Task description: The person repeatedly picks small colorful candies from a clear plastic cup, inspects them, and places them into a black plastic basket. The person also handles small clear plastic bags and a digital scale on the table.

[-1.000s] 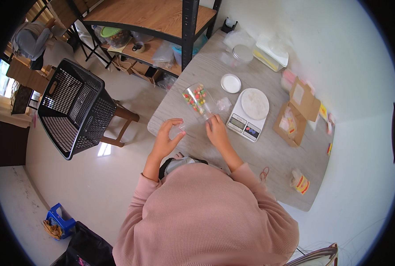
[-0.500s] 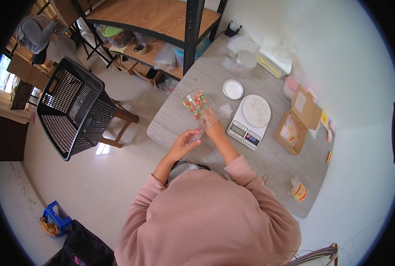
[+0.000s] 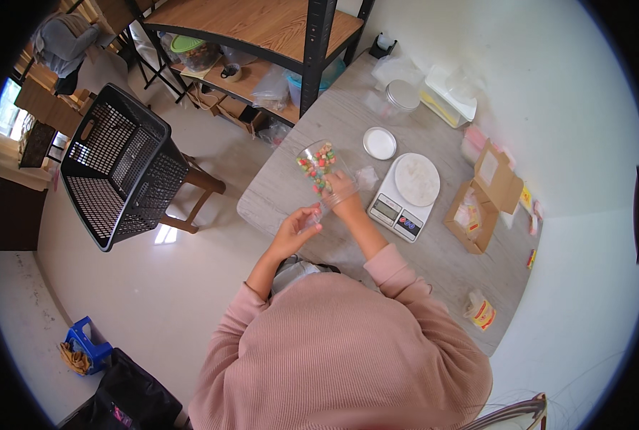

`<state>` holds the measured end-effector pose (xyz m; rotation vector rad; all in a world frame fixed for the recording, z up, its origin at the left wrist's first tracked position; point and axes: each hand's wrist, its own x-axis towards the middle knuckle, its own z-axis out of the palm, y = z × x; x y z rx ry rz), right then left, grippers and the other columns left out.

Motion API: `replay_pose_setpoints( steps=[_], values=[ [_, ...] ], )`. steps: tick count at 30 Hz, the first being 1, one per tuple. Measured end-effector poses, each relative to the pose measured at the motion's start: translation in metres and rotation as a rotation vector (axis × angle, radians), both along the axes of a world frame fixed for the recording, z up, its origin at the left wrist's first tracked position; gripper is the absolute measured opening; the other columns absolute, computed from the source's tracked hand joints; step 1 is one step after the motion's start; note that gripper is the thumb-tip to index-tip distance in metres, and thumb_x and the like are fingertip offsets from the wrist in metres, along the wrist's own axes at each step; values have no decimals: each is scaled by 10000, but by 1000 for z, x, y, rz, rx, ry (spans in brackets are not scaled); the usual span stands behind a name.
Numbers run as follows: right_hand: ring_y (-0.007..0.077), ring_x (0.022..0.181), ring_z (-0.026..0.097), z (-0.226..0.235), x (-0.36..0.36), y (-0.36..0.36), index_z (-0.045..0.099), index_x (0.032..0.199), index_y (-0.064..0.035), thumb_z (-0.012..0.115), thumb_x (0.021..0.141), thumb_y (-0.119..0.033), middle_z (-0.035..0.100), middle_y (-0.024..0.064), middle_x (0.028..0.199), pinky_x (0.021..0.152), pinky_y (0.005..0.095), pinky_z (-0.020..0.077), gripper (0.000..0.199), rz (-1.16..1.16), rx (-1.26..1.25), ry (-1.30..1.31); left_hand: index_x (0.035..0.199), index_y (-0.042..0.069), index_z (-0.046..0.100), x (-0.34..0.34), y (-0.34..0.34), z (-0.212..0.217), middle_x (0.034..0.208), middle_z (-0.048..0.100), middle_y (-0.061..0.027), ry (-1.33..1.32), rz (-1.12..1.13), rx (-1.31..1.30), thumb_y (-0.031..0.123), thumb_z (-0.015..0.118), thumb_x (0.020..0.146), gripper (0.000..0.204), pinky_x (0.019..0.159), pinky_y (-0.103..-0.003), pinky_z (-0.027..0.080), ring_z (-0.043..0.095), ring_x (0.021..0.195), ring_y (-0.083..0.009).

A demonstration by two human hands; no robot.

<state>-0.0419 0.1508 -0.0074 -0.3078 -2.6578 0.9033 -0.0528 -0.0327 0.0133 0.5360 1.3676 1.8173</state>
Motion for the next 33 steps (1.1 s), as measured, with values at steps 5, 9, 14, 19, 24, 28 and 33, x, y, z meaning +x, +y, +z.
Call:
replay_pose_setpoints(
  steps=[5,9,14,19,24,28,33],
  values=[
    [359,794,573,3,4,0,572,907,-66,630,724,-137,544,149,912,662,445,470,205,17,-9,8,1144,8,499,-3,5,-3,1352,400,-161,16,35,5,84,594,854,314,993,-328,314,327,1283,-206],
    [363,800,570,4,1,0,565,923,-61,615,732,-120,540,147,922,667,447,467,206,20,-16,-5,1157,7,491,-4,7,-4,1345,407,-156,42,37,1,85,595,854,330,986,-327,324,336,1277,-206],
    [361,820,573,4,7,-5,562,928,-58,623,735,-130,547,147,949,672,438,471,215,-11,-31,104,1167,55,499,-2,4,-3,1306,457,-90,115,72,-84,109,645,821,380,1002,-323,307,406,1210,-187],
    [357,827,573,-3,24,-11,577,985,-41,634,755,-110,556,151,989,698,389,480,247,-43,-78,183,1158,68,523,-3,0,2,1277,483,-90,278,114,-140,143,647,815,372,935,-332,350,443,1162,-189],
    [265,767,614,-8,45,-12,595,963,-23,647,727,-17,580,127,976,648,337,506,242,-124,-73,173,1135,63,554,-4,0,8,1229,510,-85,416,122,-146,109,664,781,374,904,-311,357,467,1117,-179],
    [190,743,615,15,70,-23,605,955,-46,650,744,-57,590,96,948,684,272,513,216,-235,-428,250,1102,92,585,-3,2,13,1164,565,-40,412,186,-97,134,679,761,357,841,-291,356,507,1027,-146],
    [119,747,597,67,86,-24,570,988,-19,612,813,-70,588,57,941,696,250,510,186,-175,-1115,171,1122,90,577,-1,4,21,1129,586,-36,424,180,-81,143,687,757,385,847,-299,358,500,1048,-146]
  ],
)
